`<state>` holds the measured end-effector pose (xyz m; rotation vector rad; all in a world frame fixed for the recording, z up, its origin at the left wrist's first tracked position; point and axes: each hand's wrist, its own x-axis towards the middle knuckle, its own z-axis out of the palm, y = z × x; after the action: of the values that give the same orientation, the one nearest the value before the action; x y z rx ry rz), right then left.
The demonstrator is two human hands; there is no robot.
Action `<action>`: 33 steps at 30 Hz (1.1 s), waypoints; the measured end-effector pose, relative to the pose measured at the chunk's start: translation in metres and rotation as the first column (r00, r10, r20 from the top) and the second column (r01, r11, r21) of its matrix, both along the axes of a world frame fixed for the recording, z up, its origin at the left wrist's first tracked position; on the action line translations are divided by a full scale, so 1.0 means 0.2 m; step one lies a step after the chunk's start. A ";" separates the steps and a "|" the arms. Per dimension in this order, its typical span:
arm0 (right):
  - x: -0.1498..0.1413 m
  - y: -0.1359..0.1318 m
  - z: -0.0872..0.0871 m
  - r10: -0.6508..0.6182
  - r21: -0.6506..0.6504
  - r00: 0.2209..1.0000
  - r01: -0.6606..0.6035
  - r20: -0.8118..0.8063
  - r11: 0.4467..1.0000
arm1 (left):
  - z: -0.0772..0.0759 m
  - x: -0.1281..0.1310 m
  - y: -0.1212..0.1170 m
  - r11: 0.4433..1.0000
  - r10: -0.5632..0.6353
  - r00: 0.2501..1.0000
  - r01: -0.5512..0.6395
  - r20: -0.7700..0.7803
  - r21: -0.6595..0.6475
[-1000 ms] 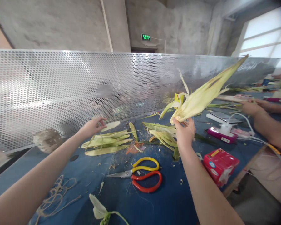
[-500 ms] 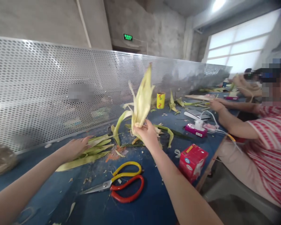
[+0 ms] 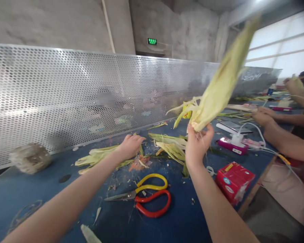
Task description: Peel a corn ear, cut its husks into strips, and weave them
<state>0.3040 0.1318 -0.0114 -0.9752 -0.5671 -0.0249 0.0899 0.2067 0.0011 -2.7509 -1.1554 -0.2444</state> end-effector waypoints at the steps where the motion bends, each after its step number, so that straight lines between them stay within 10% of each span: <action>1: 0.01 0.00 0.00 0.011 0.026 1.000 -0.010 -0.030 1.000 | -0.02 0.08 0.03 1.000 -0.020 1.000 0.021 0.020 -0.012; 9: 0.08 0.01 -0.01 -0.102 0.093 0.988 0.113 -0.113 0.989 | -0.15 0.57 0.31 0.948 -0.189 0.965 0.228 0.182 -0.222; 18: 0.05 0.01 0.01 -0.036 0.078 0.986 0.049 -0.163 0.996 | -0.07 0.64 0.43 0.833 -0.229 0.882 0.397 0.412 -0.386; 26: 0.07 0.02 0.00 -0.082 0.088 0.986 0.095 -0.143 0.992 | 0.05 0.62 0.44 0.745 0.048 0.529 0.546 0.847 -0.383; 33: 0.05 0.02 0.00 -0.015 0.113 0.980 0.038 -0.199 0.993 | 0.05 0.50 0.38 0.589 0.288 0.282 0.702 0.915 -0.401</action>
<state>0.3145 0.1354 -0.0109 -0.8597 -0.3658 0.0149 0.1890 0.2834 0.0112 -3.5507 -1.0601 -2.3177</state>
